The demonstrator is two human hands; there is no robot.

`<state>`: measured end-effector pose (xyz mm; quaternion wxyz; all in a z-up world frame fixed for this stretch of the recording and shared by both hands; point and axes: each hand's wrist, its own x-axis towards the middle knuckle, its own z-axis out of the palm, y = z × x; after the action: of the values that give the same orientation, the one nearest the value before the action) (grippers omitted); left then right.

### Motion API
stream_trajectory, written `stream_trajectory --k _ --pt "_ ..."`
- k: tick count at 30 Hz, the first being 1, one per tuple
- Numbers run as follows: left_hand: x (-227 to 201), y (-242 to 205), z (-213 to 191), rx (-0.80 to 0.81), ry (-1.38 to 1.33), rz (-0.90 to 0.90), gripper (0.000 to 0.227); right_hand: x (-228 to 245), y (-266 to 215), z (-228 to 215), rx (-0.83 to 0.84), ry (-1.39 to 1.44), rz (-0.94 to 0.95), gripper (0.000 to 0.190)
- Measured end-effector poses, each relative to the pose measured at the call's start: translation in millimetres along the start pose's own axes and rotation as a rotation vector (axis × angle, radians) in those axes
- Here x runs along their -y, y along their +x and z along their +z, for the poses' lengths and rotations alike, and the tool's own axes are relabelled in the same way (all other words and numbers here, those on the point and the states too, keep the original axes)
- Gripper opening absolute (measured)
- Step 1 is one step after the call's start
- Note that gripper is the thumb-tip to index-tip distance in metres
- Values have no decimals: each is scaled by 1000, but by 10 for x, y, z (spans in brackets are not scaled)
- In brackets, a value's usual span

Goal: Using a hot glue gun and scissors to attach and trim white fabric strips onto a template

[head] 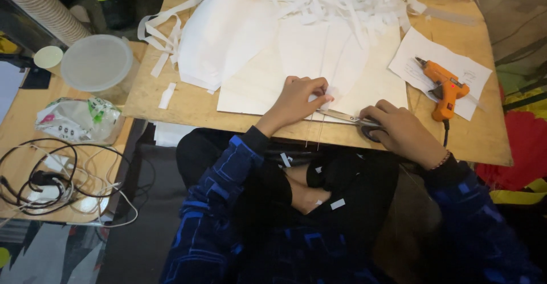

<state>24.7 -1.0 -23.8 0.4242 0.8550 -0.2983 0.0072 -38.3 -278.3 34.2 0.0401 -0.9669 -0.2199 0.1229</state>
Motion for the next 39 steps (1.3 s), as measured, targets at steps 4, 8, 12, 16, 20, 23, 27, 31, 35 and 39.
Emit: stream_trajectory --k 4,8,12,16,20,23,27,31,35,39 --pt "-19 6 -7 10 4 -11 16 2 57 12 4 -51 16 46" --pt "-42 8 -16 17 -15 -19 16 -46 69 85 -28 -68 -2 47" --pt "-36 19 9 -4 -10 -24 16 -62 58 89 -40 -82 -11 48" --pt "-33 11 1 -2 -22 -18 16 -250 -36 99 -31 1 -24 53" --pt "-287 -76 -207 -88 -199 58 20 -478 -242 36 -174 327 -96 46" --pt "-378 -182 -269 -76 -169 153 18 -544 -427 6 -260 471 56 43" --pt "-241 -306 -107 -61 383 397 19 -704 -530 126 -292 479 226 44" --pt "-184 -352 -10 -73 500 422 13 -693 -500 153 -320 505 173 44" --pt "-186 -320 86 -177 630 497 3 -579 -447 85 -323 562 254 36" --pt "-83 -287 16 -10 547 408 7 -606 -378 165 -446 497 343 34"
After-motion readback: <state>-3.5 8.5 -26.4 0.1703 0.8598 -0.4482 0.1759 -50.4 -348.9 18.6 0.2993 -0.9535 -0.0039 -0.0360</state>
